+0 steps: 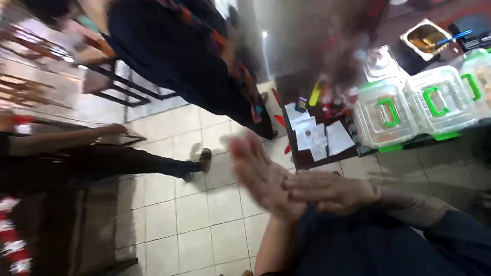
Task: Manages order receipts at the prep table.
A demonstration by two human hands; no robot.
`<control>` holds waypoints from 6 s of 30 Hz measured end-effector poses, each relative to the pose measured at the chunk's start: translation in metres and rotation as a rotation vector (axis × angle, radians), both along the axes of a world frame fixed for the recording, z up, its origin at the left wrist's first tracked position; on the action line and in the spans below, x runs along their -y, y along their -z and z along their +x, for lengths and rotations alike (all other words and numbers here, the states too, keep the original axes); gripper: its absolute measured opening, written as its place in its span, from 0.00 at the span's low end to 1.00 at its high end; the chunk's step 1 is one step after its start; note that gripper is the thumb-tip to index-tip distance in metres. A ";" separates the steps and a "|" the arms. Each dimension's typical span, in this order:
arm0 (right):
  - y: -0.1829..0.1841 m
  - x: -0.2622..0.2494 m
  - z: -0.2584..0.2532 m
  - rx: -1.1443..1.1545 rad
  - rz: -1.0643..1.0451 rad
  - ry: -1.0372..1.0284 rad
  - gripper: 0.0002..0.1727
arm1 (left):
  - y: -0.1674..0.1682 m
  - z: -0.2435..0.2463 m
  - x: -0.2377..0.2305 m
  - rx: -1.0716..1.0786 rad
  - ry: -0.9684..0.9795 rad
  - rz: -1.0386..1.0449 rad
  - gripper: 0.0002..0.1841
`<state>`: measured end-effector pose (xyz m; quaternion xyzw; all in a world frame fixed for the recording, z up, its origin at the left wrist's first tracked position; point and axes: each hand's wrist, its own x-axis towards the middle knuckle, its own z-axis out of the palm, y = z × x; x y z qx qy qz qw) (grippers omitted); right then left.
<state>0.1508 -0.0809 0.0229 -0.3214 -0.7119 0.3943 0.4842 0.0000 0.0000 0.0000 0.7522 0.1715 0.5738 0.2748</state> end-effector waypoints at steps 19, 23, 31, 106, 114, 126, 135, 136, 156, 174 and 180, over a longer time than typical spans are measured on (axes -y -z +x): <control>0.257 -0.076 0.091 0.738 -0.800 0.644 0.28 | 0.224 0.104 -0.072 -1.077 -0.362 -0.811 0.56; 0.247 -0.083 0.089 0.849 -0.825 0.606 0.35 | 0.224 0.107 -0.079 -1.045 -0.322 -0.921 0.49; 0.263 -0.063 0.107 0.415 -0.614 0.720 0.19 | 0.236 0.058 -0.106 -0.687 -0.028 -0.955 0.29; 0.279 -0.103 0.066 0.770 -0.019 0.452 0.18 | 0.212 -0.064 -0.173 -0.895 -0.494 -0.841 0.23; 0.298 -0.095 0.039 0.745 -0.129 0.713 0.17 | 0.227 0.025 -0.213 -0.940 -0.440 -0.792 0.22; 0.308 -0.105 0.052 0.505 -0.295 0.709 0.13 | 0.221 0.073 -0.238 -1.114 -0.267 -0.717 0.22; 0.301 -0.104 0.038 0.542 -0.328 0.752 0.12 | 0.218 0.074 -0.250 -1.162 -0.164 -0.773 0.18; 0.302 -0.104 0.036 0.562 -0.344 0.758 0.11 | 0.218 0.073 -0.250 -1.169 -0.158 -0.772 0.18; 0.293 -0.117 0.028 0.877 -0.207 0.646 0.19 | 0.222 0.052 -0.238 -1.088 -0.016 -0.427 0.18; 0.129 -0.269 -0.011 -0.433 -0.784 0.390 0.40 | 0.247 0.020 -0.237 -0.746 -0.063 -0.832 0.10; 0.118 -0.285 -0.029 -0.461 -0.728 0.459 0.18 | 0.233 -0.031 -0.234 -0.670 -0.204 -0.751 0.20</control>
